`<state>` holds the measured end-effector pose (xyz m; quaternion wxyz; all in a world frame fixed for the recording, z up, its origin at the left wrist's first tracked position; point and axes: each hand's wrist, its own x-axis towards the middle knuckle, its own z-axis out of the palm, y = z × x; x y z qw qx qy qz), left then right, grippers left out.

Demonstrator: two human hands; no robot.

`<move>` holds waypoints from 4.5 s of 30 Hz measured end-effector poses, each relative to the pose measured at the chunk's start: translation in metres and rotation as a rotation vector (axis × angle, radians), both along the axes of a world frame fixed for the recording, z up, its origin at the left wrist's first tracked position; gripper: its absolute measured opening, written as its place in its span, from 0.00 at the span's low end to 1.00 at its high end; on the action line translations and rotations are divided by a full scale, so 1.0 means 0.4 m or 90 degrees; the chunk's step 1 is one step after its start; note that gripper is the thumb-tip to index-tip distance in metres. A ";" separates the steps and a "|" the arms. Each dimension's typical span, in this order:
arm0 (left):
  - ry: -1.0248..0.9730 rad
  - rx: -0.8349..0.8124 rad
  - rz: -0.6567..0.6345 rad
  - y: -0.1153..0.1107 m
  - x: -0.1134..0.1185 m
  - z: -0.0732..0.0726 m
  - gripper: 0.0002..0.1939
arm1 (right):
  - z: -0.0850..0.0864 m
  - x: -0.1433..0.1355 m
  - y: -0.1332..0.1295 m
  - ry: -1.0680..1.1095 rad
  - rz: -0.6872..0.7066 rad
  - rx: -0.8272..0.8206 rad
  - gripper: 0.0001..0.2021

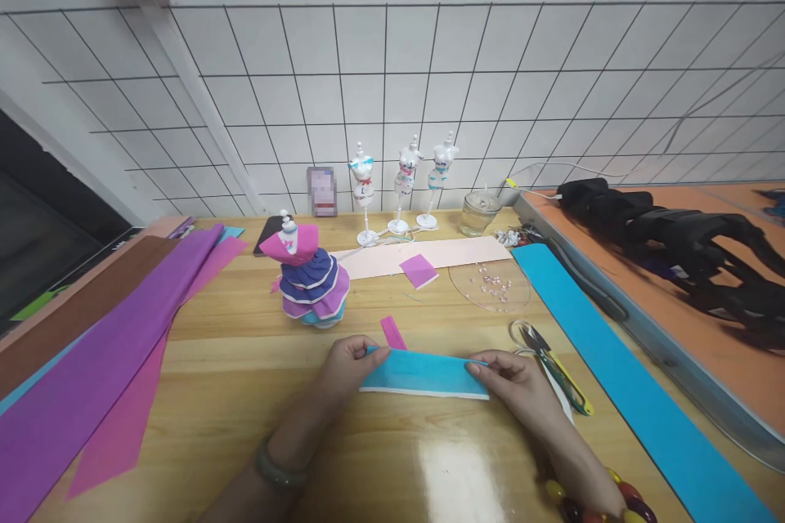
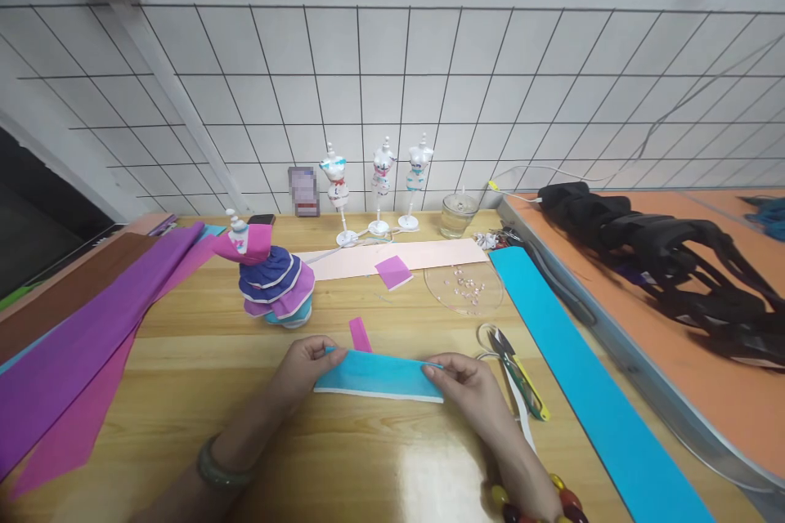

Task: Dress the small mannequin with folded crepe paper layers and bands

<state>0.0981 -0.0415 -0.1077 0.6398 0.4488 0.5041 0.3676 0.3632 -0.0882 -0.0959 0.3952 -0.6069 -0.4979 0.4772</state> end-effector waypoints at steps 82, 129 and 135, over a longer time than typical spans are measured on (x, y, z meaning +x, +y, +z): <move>0.046 0.053 0.021 0.006 -0.007 0.006 0.24 | 0.024 -0.011 0.008 0.010 -0.005 0.000 0.22; 0.039 -0.019 -0.015 0.006 -0.007 0.018 0.23 | 0.019 -0.018 0.006 0.047 0.049 0.004 0.18; 0.012 -0.036 -0.024 0.006 -0.008 0.018 0.22 | 0.023 -0.020 0.005 0.026 0.046 0.015 0.19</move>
